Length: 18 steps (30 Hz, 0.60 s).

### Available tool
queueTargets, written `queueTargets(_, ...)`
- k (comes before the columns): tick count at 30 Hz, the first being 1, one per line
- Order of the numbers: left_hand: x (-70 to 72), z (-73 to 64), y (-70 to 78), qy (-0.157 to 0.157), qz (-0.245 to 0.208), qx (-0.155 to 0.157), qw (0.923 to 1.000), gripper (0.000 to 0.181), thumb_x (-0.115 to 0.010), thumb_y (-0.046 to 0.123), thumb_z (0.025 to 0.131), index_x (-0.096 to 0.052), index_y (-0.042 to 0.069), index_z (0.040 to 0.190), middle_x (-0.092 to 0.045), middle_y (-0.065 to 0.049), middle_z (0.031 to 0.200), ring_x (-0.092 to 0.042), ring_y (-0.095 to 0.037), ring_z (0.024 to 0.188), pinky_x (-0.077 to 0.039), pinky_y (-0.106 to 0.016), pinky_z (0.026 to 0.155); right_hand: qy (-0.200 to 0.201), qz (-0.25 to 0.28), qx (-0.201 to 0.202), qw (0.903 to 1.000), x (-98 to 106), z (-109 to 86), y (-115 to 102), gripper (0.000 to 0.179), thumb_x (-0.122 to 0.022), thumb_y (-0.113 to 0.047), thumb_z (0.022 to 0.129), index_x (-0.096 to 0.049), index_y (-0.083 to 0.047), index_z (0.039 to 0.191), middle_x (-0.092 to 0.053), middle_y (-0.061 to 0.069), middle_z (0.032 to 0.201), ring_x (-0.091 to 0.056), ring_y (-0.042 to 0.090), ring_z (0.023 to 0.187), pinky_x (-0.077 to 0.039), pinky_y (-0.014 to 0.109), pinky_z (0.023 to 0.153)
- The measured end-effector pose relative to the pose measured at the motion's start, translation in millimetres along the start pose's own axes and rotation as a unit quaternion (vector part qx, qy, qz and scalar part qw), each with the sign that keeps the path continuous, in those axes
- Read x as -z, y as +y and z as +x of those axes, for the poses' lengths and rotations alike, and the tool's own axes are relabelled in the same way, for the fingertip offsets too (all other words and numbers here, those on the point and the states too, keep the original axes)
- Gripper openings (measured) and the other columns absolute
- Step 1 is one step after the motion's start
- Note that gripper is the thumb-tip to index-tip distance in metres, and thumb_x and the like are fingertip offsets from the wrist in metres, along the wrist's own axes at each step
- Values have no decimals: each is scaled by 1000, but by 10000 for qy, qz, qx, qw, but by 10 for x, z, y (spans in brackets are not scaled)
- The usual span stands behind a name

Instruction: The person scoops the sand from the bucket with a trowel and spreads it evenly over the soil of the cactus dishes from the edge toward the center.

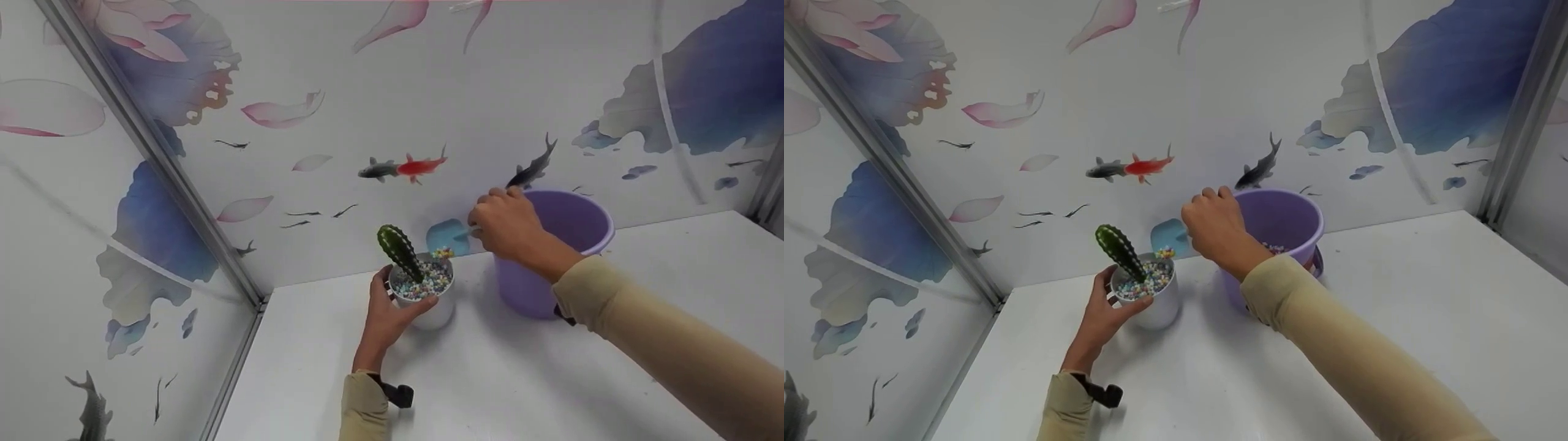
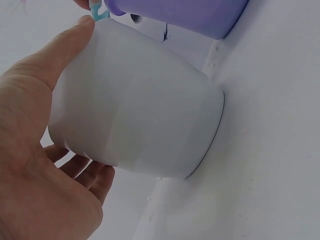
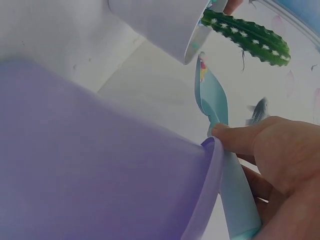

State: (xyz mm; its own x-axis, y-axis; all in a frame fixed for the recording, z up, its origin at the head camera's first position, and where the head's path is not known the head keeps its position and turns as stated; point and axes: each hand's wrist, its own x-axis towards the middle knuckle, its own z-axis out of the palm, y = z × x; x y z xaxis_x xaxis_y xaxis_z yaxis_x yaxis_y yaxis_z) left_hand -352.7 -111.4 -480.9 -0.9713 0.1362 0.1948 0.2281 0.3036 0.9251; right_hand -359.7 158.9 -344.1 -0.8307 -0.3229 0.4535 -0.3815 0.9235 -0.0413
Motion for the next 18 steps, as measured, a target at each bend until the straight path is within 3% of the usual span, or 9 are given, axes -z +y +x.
queueTargets(9,3,9,-1,-19,-45,-28,10000,119,-96,48,80,-26,13,169,-34,-11,172,-40,-30,157,-38,-54,131,426,-39,228,9988,-61,-19,-19,14,-86,-7,90,-87,-11,103,-80,11,102,-64,35,97,-48,50,87)
queueTargets(18,2,14,-23,5,-21,-21,10000,120,-96,50,79,-26,14,169,-34,-11,173,-39,-30,159,-37,-55,132,580,-130,332,9977,-136,-10,-63,13,-86,-8,91,-87,-11,103,-80,11,102,-64,34,96,-49,48,86)
